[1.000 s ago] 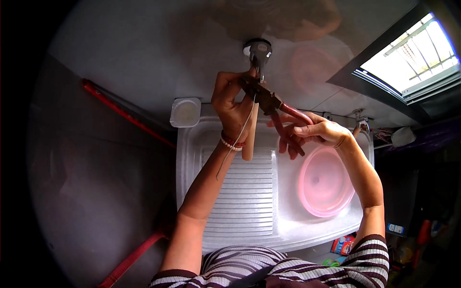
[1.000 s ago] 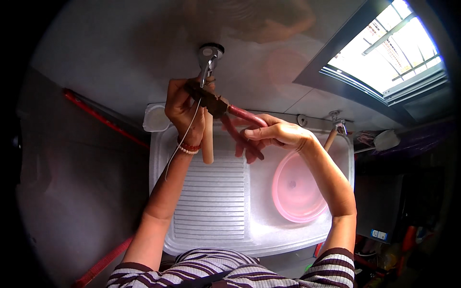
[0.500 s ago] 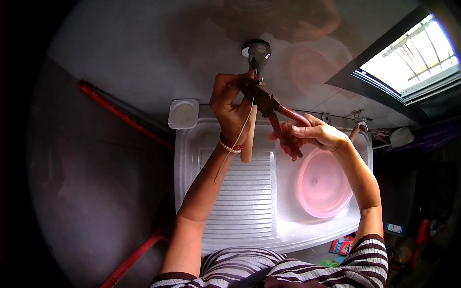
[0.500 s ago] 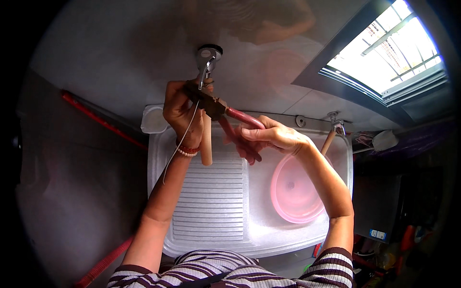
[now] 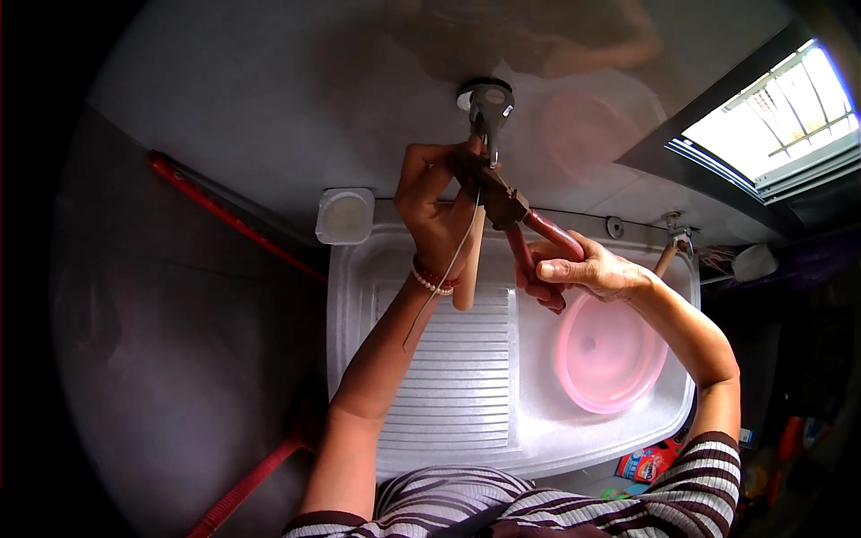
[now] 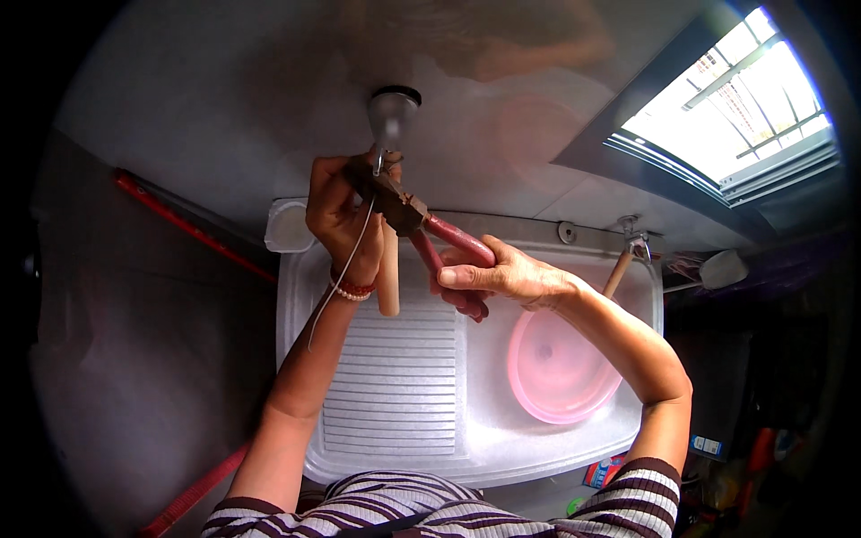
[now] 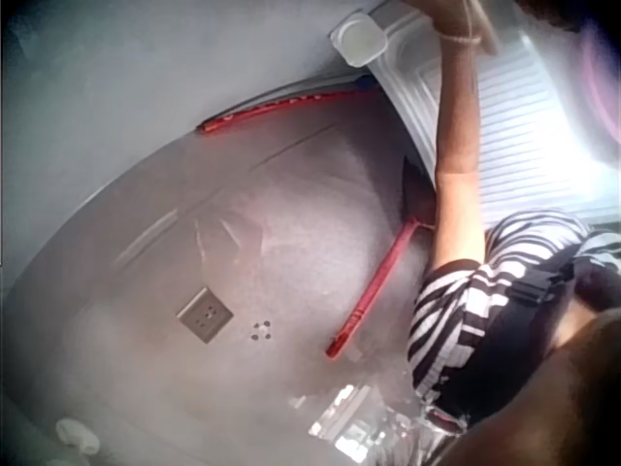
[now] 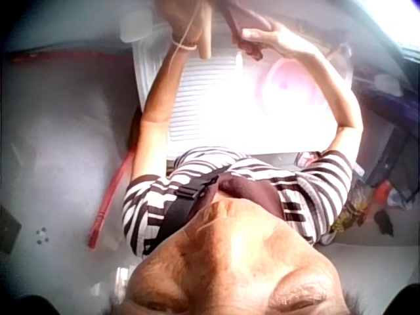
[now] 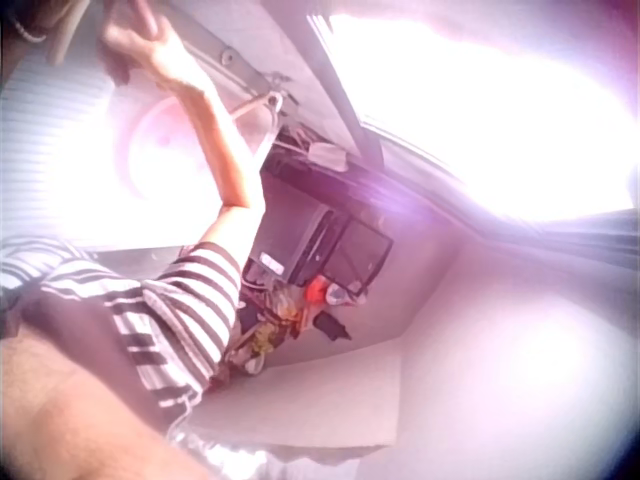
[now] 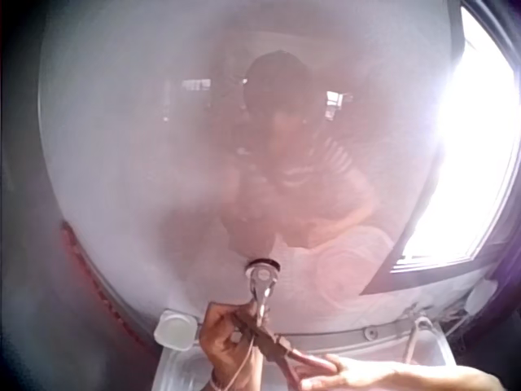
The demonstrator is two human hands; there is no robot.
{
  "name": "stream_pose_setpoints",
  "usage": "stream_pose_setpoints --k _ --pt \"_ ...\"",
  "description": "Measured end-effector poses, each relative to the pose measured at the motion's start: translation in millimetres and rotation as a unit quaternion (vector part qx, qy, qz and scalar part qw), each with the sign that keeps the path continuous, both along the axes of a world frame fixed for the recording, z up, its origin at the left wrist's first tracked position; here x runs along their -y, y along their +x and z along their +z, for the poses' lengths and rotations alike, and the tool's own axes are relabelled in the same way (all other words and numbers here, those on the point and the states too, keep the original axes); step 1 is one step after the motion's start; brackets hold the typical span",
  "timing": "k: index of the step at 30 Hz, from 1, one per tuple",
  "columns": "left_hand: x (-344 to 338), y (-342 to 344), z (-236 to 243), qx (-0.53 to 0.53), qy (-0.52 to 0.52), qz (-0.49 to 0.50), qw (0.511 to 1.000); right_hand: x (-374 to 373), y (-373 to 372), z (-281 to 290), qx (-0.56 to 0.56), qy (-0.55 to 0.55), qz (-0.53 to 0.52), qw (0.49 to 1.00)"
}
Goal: The person repairs a faucet by wrapping wire around the handle and base, using pliers to tighten and cut the wire.
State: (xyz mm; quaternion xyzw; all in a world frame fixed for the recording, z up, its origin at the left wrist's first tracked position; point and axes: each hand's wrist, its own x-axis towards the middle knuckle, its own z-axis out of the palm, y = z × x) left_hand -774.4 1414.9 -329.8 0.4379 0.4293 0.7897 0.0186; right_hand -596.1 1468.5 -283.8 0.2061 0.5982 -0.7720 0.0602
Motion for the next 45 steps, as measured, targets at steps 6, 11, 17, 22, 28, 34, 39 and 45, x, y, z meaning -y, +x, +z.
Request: stream_pose_setpoints --k 6,11,17,22,28,34,39,45 --pt "1 1 2 -0.029 0.023 0.0 0.999 -9 -6 -3 0.029 -0.006 0.028 0.999" --pt "0 0 -1 -0.041 0.018 0.002 0.999 -19 -11 17 0.101 0.051 0.078 0.99" --pt "-4 1 -4 -0.037 0.022 0.011 0.999 -14 -8 6 0.114 0.043 -0.006 0.993" --pt "-2 1 -2 -0.043 0.015 0.02 0.999 -11 -10 6 0.09 0.047 -0.003 0.995" --pt "2 -6 -6 -0.056 0.013 0.015 0.998 -3 -16 6 0.089 0.035 -0.007 0.995" --pt "1 -3 -1 -0.089 0.035 0.005 0.995 -9 -10 -4 0.059 0.031 0.023 0.997" --pt "4 2 -5 -0.067 -0.022 0.042 0.997 -11 -12 -6 0.04 0.015 0.038 0.998" --pt "2 2 -17 -0.07 -0.075 0.085 0.991 -12 -6 -16 0.014 -0.009 0.031 0.999"
